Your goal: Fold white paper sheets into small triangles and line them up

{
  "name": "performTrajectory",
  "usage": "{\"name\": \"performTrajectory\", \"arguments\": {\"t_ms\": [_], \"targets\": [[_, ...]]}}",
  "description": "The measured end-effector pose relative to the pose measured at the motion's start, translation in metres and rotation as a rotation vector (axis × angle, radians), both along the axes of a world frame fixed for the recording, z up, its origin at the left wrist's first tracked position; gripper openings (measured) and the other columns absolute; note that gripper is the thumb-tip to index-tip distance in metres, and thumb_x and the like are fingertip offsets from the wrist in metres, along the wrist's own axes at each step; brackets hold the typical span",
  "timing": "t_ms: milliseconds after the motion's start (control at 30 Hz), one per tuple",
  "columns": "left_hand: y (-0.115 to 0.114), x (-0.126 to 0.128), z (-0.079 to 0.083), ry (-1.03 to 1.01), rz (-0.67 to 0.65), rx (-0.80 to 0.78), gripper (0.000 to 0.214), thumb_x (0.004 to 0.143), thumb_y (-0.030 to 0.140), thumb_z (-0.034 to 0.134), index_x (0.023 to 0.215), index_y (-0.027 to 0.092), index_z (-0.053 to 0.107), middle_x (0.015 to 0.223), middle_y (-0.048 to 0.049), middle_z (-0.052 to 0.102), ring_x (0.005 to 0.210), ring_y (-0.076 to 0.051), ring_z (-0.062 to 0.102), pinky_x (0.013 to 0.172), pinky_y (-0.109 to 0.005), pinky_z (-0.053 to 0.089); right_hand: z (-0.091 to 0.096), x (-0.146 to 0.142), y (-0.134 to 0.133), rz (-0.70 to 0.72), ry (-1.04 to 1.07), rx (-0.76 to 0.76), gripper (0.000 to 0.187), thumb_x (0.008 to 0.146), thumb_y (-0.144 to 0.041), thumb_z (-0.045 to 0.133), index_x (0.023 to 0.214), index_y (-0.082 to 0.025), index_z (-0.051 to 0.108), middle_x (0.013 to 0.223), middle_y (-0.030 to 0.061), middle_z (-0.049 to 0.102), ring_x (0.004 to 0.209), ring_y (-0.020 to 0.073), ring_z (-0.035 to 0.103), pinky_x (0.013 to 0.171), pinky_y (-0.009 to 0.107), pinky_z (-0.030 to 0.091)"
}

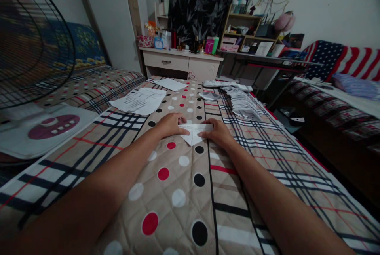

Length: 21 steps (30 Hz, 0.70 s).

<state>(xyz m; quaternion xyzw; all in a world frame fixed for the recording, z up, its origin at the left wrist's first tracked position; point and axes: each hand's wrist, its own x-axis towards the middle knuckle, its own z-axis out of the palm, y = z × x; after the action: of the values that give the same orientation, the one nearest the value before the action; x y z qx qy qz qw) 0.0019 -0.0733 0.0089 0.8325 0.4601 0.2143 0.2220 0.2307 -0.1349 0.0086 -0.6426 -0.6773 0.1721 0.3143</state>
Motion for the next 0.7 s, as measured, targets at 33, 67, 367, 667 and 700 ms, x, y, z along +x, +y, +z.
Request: {"name": "performTrajectory", "arguments": {"t_ms": [33, 67, 367, 667, 700], "targets": [[0.003, 0.001, 0.002, 0.006, -0.018, -0.031, 0.046, 0.054, 0.042, 0.084, 0.092, 0.019, 0.071, 0.077, -0.0013, 0.068, 0.066, -0.018, 0.061, 0.056, -0.027, 0.042, 0.001, 0.0, 0.001, 0.006, 0.031, -0.036, 0.039, 0.056, -0.033, 0.086, 0.089, -0.021, 0.071, 0.081, 0.0032, 0.071, 0.075, 0.0219, 0.064, 0.065, 0.031, 0.046], [0.006, 0.002, 0.004, 0.009, -0.042, -0.056, 0.043, 0.053, 0.04, 0.085, 0.087, 0.019, 0.071, 0.075, -0.001, 0.068, 0.065, -0.018, 0.06, 0.055, -0.027, 0.041, 0.003, 0.0, 0.002, 0.015, 0.073, -0.072, 0.033, 0.056, -0.032, 0.086, 0.083, -0.02, 0.071, 0.072, 0.0014, 0.069, 0.066, 0.0197, 0.062, 0.059, 0.029, 0.044], [0.027, 0.023, 0.044, -0.195, -0.046, 0.575, 0.006, 0.071, 0.02, 0.072, 0.075, 0.018, 0.067, 0.083, -0.0037, 0.068, 0.083, -0.02, 0.062, 0.076, -0.031, 0.046, 0.034, 0.01, 0.028, 0.008, 0.01, 0.529, 0.011, 0.071, -0.01, 0.063, 0.07, -0.02, 0.059, 0.078, 0.0022, 0.063, 0.078, 0.0195, 0.058, 0.07, 0.03, 0.042], [0.008, 0.011, 0.002, 0.144, -0.325, 0.615, 0.021, 0.074, 0.003, 0.055, 0.082, 0.019, 0.066, 0.088, -0.0061, 0.066, 0.09, -0.022, 0.06, 0.078, -0.032, 0.044, 0.005, 0.016, 0.006, 0.354, -0.506, 0.388, 0.023, 0.069, -0.001, 0.056, 0.08, -0.02, 0.061, 0.09, 0.0068, 0.064, 0.089, 0.0221, 0.055, 0.077, 0.031, 0.04], [0.009, 0.009, 0.001, 0.119, -0.338, 0.551, 0.022, 0.073, 0.002, 0.056, 0.082, 0.02, 0.067, 0.088, -0.0055, 0.066, 0.09, -0.021, 0.06, 0.078, -0.032, 0.045, 0.003, 0.017, 0.004, 0.368, -0.47, 0.357, 0.025, 0.067, 0.0, 0.056, 0.081, -0.021, 0.061, 0.09, 0.0064, 0.065, 0.09, 0.0218, 0.056, 0.077, 0.03, 0.041]]}}
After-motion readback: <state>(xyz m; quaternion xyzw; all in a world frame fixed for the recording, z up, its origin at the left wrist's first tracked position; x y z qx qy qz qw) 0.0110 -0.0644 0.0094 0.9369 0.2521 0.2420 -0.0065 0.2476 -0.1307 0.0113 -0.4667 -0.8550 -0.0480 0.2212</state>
